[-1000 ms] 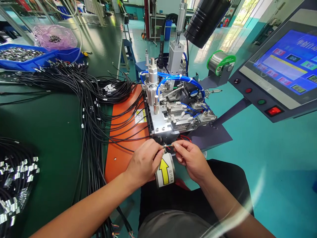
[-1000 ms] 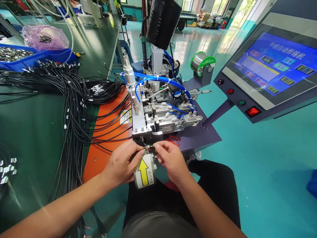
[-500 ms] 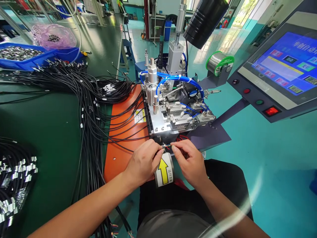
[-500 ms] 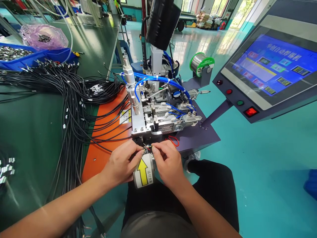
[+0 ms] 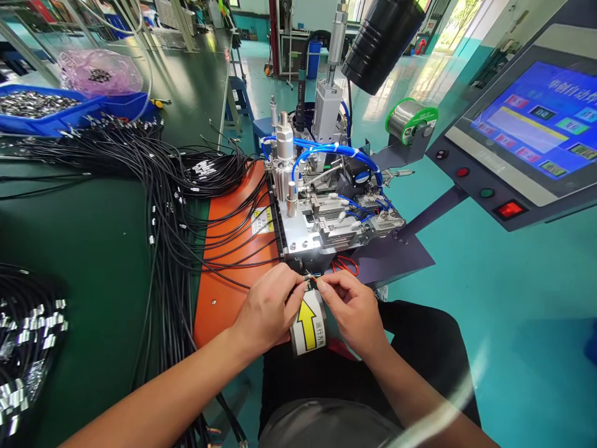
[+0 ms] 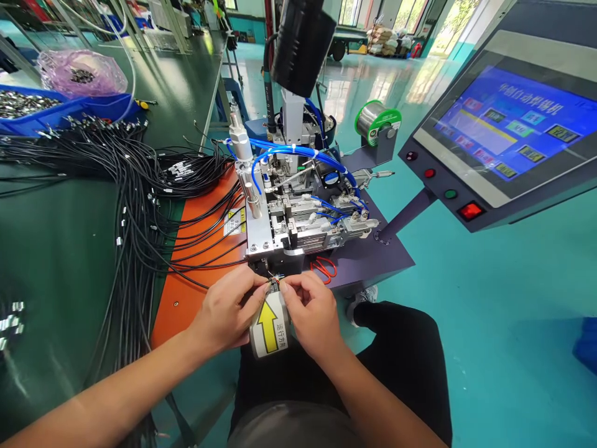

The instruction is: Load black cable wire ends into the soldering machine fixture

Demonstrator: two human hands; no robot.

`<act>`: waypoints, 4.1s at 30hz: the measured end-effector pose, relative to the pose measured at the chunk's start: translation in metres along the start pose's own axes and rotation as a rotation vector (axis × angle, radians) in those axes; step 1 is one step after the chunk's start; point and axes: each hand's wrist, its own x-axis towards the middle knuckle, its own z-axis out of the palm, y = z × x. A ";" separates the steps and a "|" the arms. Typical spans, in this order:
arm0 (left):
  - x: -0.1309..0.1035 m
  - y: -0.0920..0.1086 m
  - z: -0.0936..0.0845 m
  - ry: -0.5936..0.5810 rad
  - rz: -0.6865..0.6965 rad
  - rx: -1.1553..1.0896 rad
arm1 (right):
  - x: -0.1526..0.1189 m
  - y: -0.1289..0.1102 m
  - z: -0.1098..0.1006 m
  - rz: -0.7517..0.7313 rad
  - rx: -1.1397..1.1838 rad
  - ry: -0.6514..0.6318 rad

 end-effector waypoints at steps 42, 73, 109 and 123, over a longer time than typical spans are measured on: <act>-0.001 -0.002 0.003 -0.012 0.012 -0.005 | 0.018 0.000 -0.012 0.036 0.073 -0.144; -0.004 -0.010 0.005 -0.001 0.041 0.012 | 0.026 0.018 0.004 0.111 0.103 -0.056; -0.004 -0.010 0.006 -0.003 -0.009 0.016 | 0.018 0.015 0.026 0.145 0.001 0.122; -0.004 -0.010 0.005 -0.030 0.023 0.086 | 0.018 0.019 0.026 0.130 -0.030 0.129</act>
